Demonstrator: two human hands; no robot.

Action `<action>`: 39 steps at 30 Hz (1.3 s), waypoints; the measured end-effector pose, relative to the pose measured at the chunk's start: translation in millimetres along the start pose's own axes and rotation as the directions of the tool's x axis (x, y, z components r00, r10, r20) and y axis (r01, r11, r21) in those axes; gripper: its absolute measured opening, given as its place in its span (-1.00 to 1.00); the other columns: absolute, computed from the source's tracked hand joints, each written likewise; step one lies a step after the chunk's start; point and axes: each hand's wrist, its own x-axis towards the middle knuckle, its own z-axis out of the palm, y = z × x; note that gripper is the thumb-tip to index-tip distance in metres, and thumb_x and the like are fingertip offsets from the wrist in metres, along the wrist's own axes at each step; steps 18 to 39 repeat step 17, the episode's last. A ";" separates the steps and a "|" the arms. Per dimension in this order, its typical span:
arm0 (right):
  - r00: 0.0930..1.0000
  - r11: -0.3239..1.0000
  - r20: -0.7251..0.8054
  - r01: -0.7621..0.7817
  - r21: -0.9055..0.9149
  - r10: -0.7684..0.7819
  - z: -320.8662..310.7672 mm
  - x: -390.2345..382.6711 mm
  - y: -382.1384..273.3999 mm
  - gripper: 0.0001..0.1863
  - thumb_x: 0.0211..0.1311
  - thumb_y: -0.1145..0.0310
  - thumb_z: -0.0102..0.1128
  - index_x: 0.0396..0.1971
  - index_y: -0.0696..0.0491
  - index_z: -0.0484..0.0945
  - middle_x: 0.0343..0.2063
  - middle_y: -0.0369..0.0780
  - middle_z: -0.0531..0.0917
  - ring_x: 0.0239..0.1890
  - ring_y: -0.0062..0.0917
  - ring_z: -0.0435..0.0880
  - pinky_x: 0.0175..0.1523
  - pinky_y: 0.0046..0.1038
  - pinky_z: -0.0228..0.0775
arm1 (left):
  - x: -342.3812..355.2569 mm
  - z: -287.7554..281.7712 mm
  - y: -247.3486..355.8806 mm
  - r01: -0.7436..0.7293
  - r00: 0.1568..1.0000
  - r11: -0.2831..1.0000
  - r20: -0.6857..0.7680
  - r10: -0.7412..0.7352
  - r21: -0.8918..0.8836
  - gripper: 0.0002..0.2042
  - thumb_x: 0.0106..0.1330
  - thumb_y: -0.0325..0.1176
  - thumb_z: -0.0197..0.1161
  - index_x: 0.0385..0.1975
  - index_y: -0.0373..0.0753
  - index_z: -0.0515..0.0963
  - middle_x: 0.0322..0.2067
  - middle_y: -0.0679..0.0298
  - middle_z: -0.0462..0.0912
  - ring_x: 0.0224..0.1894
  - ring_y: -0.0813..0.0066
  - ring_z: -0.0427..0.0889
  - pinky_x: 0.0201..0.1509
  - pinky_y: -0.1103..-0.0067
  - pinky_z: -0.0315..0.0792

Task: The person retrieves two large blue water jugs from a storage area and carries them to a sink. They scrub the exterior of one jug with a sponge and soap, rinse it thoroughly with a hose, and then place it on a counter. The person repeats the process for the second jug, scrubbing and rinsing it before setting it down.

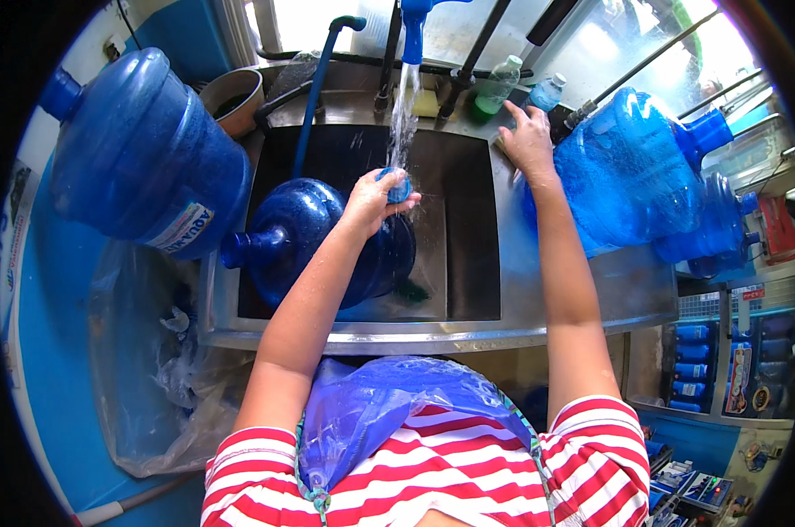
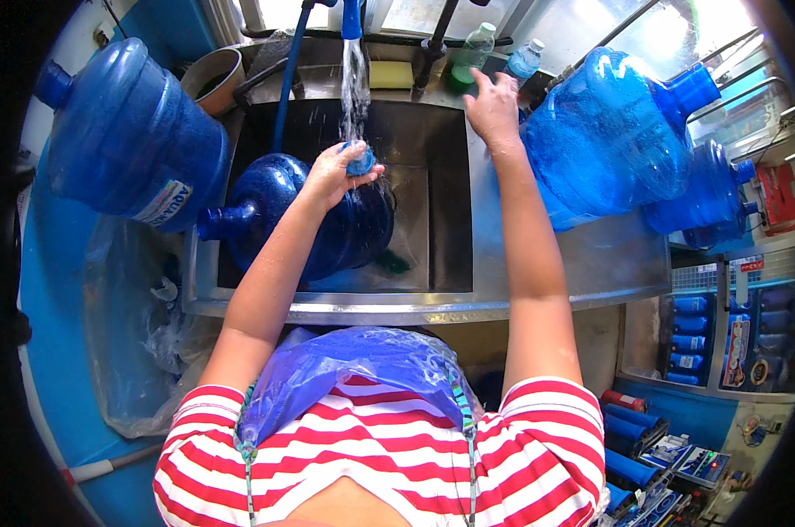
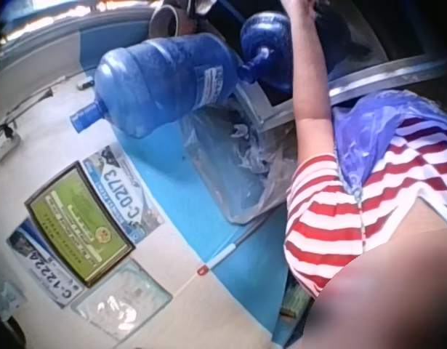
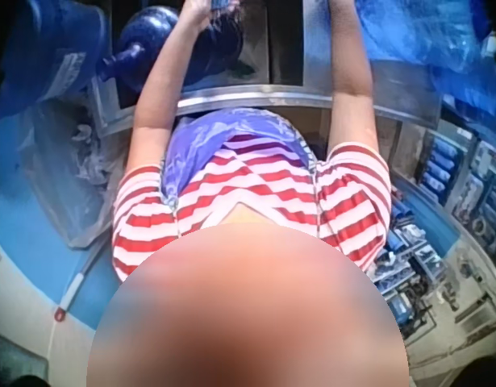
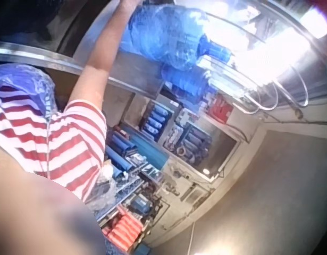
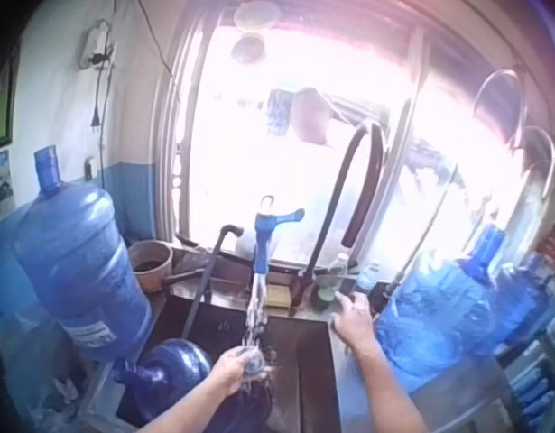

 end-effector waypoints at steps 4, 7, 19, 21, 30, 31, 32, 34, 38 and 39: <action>0.851 0.962 0.513 -0.033 0.270 -0.115 -10.8 -43.3 -38.0 -0.40 0.13 0.23 0.30 0.23 -0.13 0.41 0.03 0.06 0.53 0.15 0.01 0.48 0.27 -0.05 0.27 | -10.8 -6.0 6.8 -0.033 0.998 0.998 -0.047 0.036 0.056 -0.67 0.35 -0.34 0.21 0.00 -0.37 0.36 -0.22 0.05 0.57 -0.25 0.12 0.71 -0.18 0.38 0.68; 0.600 0.955 0.781 -0.097 0.282 -0.170 -8.7 -91.6 -48.3 -0.34 0.15 0.13 0.33 0.28 -0.18 0.36 0.08 0.00 0.55 0.17 -0.03 0.49 0.30 -0.06 0.25 | -15.0 0.1 16.3 -0.064 0.995 0.989 -0.071 0.074 0.132 -0.61 0.37 -0.38 0.18 0.12 -0.35 0.29 -0.17 0.03 0.55 -0.24 0.10 0.71 -0.20 0.40 0.69; 0.684 0.105 -0.713 0.706 0.700 0.157 -265.1 -76.3 -103.0 -0.33 0.27 -0.04 0.06 0.19 0.19 0.39 0.24 -0.01 0.38 0.34 -0.11 0.27 0.40 0.07 0.02 | -22.5 5.0 25.3 -0.070 0.997 0.980 -0.004 0.072 0.189 -0.59 0.35 -0.39 0.19 0.14 -0.33 0.28 -0.12 0.00 0.52 -0.19 0.08 0.70 -0.19 0.36 0.69; 0.684 0.105 -0.713 0.706 0.700 0.157 -265.1 -76.3 -103.0 -0.33 0.27 -0.04 0.06 0.19 0.19 0.39 0.24 -0.01 0.38 0.34 -0.11 0.27 0.40 0.07 0.02 | -22.5 5.0 25.3 -0.070 0.997 0.980 -0.004 0.072 0.189 -0.59 0.35 -0.39 0.19 0.14 -0.33 0.28 -0.12 0.00 0.52 -0.19 0.08 0.70 -0.19 0.36 0.69; 0.684 0.105 -0.713 0.706 0.700 0.157 -265.1 -76.3 -103.0 -0.33 0.27 -0.04 0.06 0.19 0.19 0.39 0.24 -0.01 0.38 0.34 -0.11 0.27 0.40 0.07 0.02 | -22.5 5.0 25.3 -0.070 0.997 0.980 -0.004 0.072 0.189 -0.59 0.35 -0.39 0.19 0.14 -0.33 0.28 -0.12 0.00 0.52 -0.19 0.08 0.70 -0.19 0.36 0.69; 0.684 0.105 -0.713 0.706 0.700 0.157 -265.1 -76.3 -103.0 -0.33 0.27 -0.04 0.06 0.19 0.19 0.39 0.24 -0.01 0.38 0.34 -0.11 0.27 0.40 0.07 0.02 | -22.5 5.0 25.3 -0.070 0.997 0.980 -0.004 0.072 0.189 -0.59 0.35 -0.39 0.19 0.14 -0.33 0.28 -0.12 0.00 0.52 -0.19 0.08 0.70 -0.19 0.36 0.69; 0.684 0.105 -0.713 0.706 0.700 0.157 -265.1 -76.3 -103.0 -0.33 0.27 -0.04 0.06 0.19 0.19 0.39 0.24 -0.01 0.38 0.34 -0.11 0.27 0.40 0.07 0.02 | -22.5 5.0 25.3 -0.070 0.997 0.980 -0.004 0.072 0.189 -0.59 0.35 -0.39 0.19 0.14 -0.33 0.28 -0.12 0.00 0.52 -0.19 0.08 0.70 -0.19 0.36 0.69; 0.684 0.105 -0.713 0.706 0.700 0.157 -265.1 -76.3 -103.0 -0.33 0.27 -0.04 0.06 0.19 0.19 0.39 0.24 -0.01 0.38 0.34 -0.11 0.27 0.40 0.07 0.02 | -22.5 5.0 25.3 -0.070 0.997 0.980 -0.004 0.072 0.189 -0.59 0.35 -0.39 0.19 0.14 -0.33 0.28 -0.12 0.00 0.52 -0.19 0.08 0.70 -0.19 0.36 0.69; 0.684 0.105 -0.713 0.706 0.700 0.157 -265.1 -76.3 -103.0 -0.33 0.27 -0.04 0.06 0.19 0.19 0.39 0.24 -0.01 0.38 0.34 -0.11 0.27 0.40 0.07 0.02 | -22.5 5.0 25.3 -0.070 0.997 0.980 -0.004 0.072 0.189 -0.59 0.35 -0.39 0.19 0.14 -0.33 0.28 -0.12 0.00 0.52 -0.19 0.08 0.70 -0.19 0.36 0.69; 0.684 0.105 -0.713 0.706 0.700 0.157 -265.1 -76.3 -103.0 -0.33 0.27 -0.04 0.06 0.19 0.19 0.39 0.24 -0.01 0.38 0.34 -0.11 0.27 0.40 0.07 0.02 | -22.5 5.0 25.3 -0.070 0.997 0.980 -0.004 0.072 0.189 -0.59 0.35 -0.39 0.19 0.14 -0.33 0.28 -0.12 0.00 0.52 -0.19 0.08 0.70 -0.19 0.36 0.69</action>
